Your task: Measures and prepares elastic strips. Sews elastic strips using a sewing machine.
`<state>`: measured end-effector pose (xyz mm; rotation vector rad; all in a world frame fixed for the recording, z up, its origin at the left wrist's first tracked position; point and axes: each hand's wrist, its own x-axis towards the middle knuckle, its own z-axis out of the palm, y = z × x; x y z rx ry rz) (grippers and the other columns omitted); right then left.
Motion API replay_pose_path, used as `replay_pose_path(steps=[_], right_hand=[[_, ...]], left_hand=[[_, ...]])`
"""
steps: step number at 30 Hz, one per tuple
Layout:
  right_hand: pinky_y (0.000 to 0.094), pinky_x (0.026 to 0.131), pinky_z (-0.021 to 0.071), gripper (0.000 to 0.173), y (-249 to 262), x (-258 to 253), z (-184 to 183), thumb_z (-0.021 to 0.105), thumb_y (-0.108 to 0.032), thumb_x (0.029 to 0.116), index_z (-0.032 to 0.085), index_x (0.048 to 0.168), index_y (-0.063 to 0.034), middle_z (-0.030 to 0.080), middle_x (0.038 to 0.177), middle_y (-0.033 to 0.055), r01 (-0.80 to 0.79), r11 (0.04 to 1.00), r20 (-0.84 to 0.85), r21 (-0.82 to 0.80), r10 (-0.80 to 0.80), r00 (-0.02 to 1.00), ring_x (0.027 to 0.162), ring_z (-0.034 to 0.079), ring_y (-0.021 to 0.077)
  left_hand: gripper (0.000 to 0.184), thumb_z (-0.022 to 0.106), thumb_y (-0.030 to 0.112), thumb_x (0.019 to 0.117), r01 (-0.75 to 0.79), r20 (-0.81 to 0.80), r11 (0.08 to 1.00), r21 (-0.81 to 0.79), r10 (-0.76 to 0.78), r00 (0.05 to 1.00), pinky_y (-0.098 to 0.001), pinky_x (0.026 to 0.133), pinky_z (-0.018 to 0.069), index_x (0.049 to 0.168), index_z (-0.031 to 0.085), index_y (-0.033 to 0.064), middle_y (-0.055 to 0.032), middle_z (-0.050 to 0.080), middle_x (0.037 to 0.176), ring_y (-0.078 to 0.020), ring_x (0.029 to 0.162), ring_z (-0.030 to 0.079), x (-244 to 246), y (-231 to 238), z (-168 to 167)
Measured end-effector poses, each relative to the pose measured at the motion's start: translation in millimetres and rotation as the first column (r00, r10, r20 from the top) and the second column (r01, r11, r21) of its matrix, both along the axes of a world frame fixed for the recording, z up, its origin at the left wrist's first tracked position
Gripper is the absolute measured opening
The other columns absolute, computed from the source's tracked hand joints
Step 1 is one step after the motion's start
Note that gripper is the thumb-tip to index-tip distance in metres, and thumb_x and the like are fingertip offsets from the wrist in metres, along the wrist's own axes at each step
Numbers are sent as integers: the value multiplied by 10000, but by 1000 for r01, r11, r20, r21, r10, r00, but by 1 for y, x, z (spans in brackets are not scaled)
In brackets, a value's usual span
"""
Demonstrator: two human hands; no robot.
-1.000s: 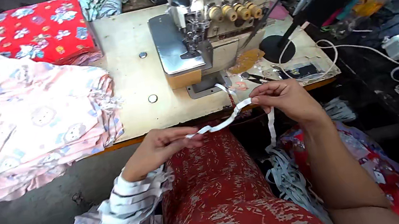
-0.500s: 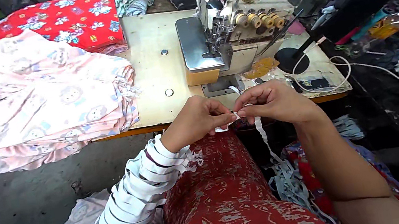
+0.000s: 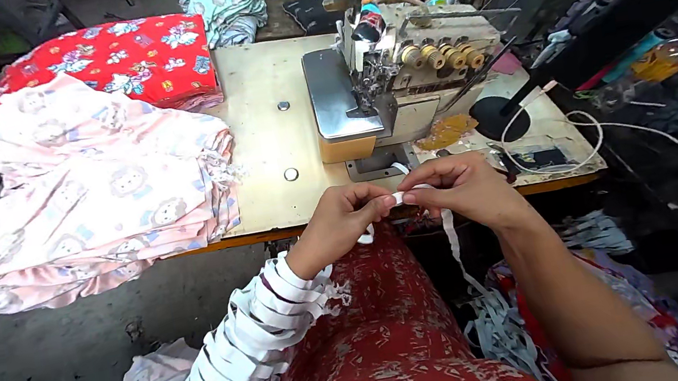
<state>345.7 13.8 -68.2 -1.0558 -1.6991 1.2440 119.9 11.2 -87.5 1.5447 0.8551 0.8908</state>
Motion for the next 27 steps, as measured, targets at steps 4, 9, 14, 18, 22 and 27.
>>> replay_pose_path(steps=[4,9,14,18,22,27], right_hand=[[116,511,495,111,7,-2,-4,747,3,850,752,948,-51,687,677,-89,41,999,-36,-22,-41,998,526,577,-48],[112,478,456,119,18,-4,-10,741,4,863,768,971,-39,676,658,-83,105,993,-46,-43,-107,993,496,537,-56],[104,471,438,118,37,-3,-12,734,21,860,766,958,-37,645,616,-96,139,989,-39,-44,-140,989,482,516,-64],[100,488,433,129,59,-5,-8,747,16,857,770,973,-36,661,646,-86,169,985,23,21,-170,985,505,518,-70],[121,559,450,118,93,-6,-8,753,-57,890,770,1006,-49,703,822,-38,161,954,156,252,-204,966,607,536,-56],[278,757,546,110,125,-12,-25,731,-68,915,780,1012,-46,726,952,67,96,902,315,420,-244,917,824,664,106]], left_hand=[[149,598,98,1019,-50,-112,996,73,58,992,-94,628,444,969,713,18,70,647,768,84,666,544,4,3,6],[152,691,131,967,-149,-113,966,213,175,978,-138,625,452,1092,693,44,19,651,933,24,683,528,9,17,-4],[90,731,63,918,-128,-83,873,470,189,978,-159,767,563,948,754,-19,-107,693,1042,-44,906,672,7,37,-11],[83,718,43,907,-46,-200,721,691,252,947,-189,774,556,934,773,-14,-128,722,993,-109,853,686,4,65,-4],[94,685,-2,911,70,-300,657,751,246,922,-309,866,573,950,767,-25,-151,726,1013,-219,928,709,3,103,11],[78,676,-15,923,204,-435,626,752,240,868,-374,842,581,925,749,-42,-170,719,981,-279,913,713,5,142,-3]])
